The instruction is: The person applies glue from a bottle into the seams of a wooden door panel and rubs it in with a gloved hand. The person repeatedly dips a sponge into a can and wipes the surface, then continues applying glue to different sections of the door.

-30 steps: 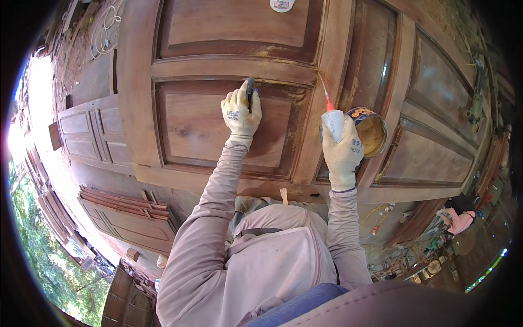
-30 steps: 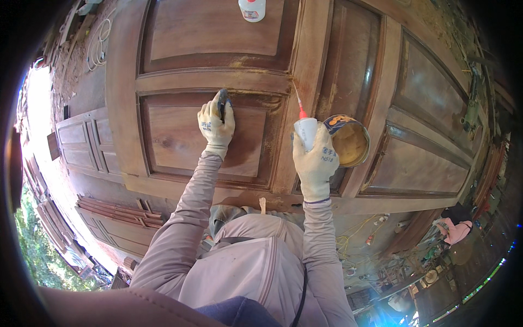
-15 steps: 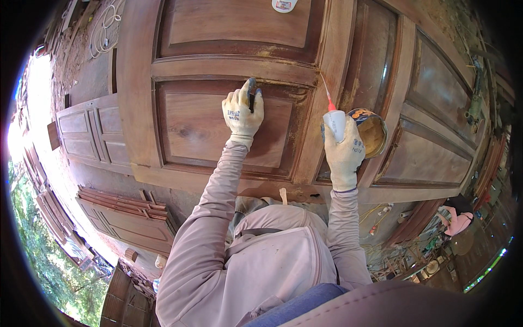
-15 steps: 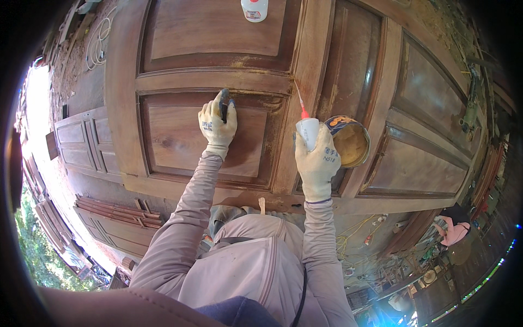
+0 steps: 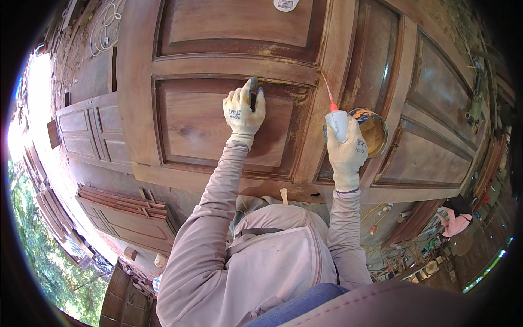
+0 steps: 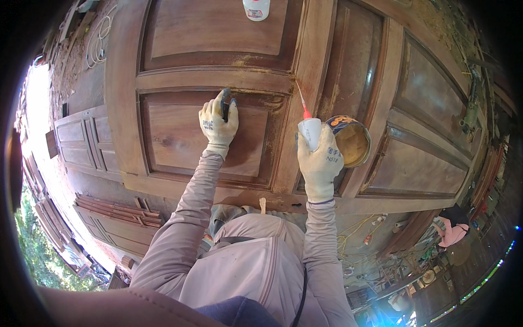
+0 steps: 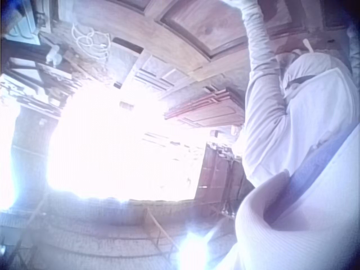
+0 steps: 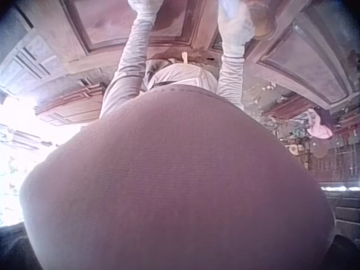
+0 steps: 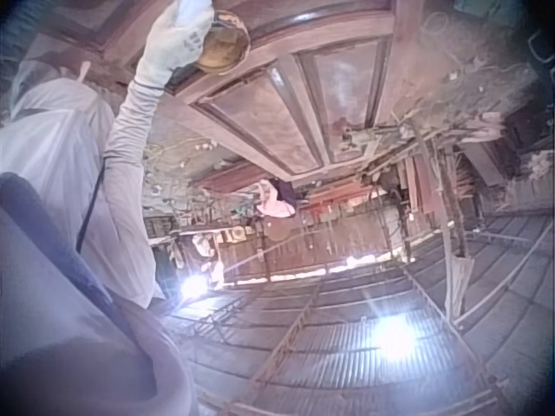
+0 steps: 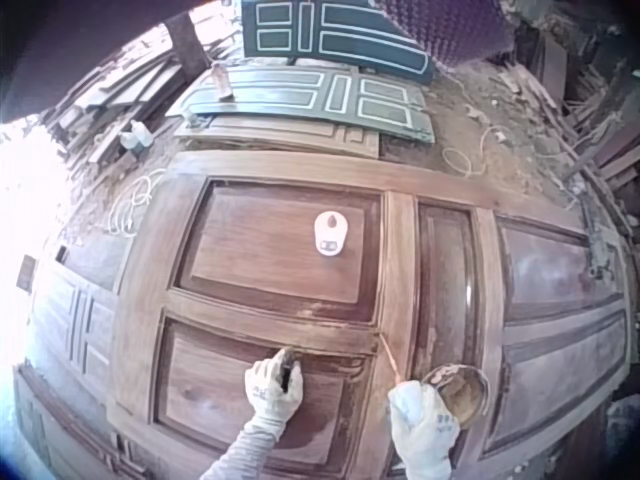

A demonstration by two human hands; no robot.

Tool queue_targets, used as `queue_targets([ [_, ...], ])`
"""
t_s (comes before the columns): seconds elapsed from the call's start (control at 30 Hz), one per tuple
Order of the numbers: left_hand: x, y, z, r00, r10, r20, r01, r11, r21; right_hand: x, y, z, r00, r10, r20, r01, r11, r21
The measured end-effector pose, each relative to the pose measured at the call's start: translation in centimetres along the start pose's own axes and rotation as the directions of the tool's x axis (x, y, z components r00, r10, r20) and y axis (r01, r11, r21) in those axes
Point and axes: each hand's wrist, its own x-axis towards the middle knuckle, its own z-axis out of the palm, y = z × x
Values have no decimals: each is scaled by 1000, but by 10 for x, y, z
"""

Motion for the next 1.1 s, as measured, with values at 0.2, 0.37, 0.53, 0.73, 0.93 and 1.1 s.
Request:
queue_targets([
  [0.2,0,1,0,1000,-11,11,11,1000,-1,2,-3,-2,1000,9,8,-9,1000,18],
  [0.37,0,0,-1,1000,-19,10,19,1000,-2,3,-2,-2,1000,6,27,-6,1000,-2],
  [0.53,0,0,-1,1000,-16,11,17,1000,-12,3,-1,-2,1000,-25,-8,24,1000,-7],
  [0.73,1,0,-1,1000,-19,4,19,1000,-20,1,-3,-4,1000,11,29,-11,1000,8],
  [0.93,1,1,-1,1000,-10,4,10,1000,-22,-4,0,-4,998,48,46,-49,999,7],
  [1.1,0,-1,-1,1000,-13,6,13,1000,-17,-6,1,-6,999,-5,35,4,1000,8],
])
